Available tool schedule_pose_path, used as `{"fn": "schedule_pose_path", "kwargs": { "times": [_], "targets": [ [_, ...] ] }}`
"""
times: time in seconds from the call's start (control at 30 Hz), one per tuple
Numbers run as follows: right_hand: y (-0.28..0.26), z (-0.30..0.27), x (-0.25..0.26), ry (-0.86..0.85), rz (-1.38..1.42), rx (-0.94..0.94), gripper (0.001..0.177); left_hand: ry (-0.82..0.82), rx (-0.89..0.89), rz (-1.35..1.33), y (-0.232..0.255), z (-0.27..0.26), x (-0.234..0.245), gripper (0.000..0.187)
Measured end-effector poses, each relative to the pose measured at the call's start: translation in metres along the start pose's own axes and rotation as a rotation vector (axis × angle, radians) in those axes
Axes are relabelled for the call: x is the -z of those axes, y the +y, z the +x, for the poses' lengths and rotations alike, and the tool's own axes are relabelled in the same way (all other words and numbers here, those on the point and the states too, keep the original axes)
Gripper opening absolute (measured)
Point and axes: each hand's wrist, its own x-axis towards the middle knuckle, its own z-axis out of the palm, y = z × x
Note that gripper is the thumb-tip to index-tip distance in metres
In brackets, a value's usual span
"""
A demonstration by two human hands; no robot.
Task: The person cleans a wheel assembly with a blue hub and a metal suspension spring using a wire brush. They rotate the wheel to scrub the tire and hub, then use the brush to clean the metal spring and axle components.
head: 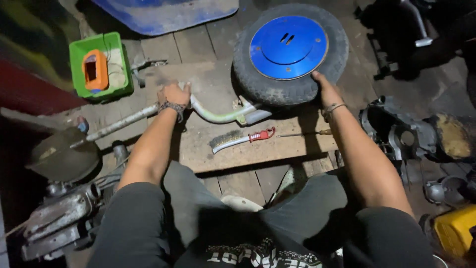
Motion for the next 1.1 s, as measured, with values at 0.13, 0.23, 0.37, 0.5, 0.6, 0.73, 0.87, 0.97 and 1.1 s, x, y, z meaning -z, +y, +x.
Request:
{"fn": "schedule_pose_path", "kwargs": {
  "times": [0.13,0.23,0.37,0.5,0.6,0.73,0.87,0.97,1.1],
  "targets": [
    [0.024,0.013,-0.002,0.043,-0.073,-0.044,0.114,0.114,-0.027,0.034,-0.017,0.025,-0.024,0.06],
    [0.022,0.0,-0.005,0.073,-0.035,-0.045,0.109,0.141,-0.07,0.102,-0.025,0.055,-0.038,0.062],
    [0.02,-0.047,0.029,0.058,-0.079,-0.081,0.109,0.265,-0.211,0.168,-0.025,0.085,-0.051,0.064],
    [0.034,-0.054,0.03,0.15,0.066,-0.065,0.103,0.229,-0.272,0.162,-0.019,0.11,-0.051,0.06],
    [0.046,-0.055,0.039,0.139,0.04,-0.087,0.107,0.238,-0.282,0.17,-0.017,0.12,-0.059,0.057],
    [0.062,-0.036,0.054,0.06,-0.04,-0.084,0.112,0.245,-0.304,0.167,-0.009,0.101,-0.053,0.049],
    [0.044,-0.032,0.051,0.032,-0.013,-0.049,0.106,0.133,-0.208,0.212,0.004,0.087,-0.055,0.072],
    [0.044,-0.011,0.068,-0.1,0.079,-0.023,0.1,0.054,-0.253,0.101,0.053,0.048,-0.04,0.071],
    [0.001,0.007,0.11,-0.343,-0.216,-0.198,0.082,0.037,-0.547,0.092,0.071,0.056,-0.098,0.074]
  ]
}}
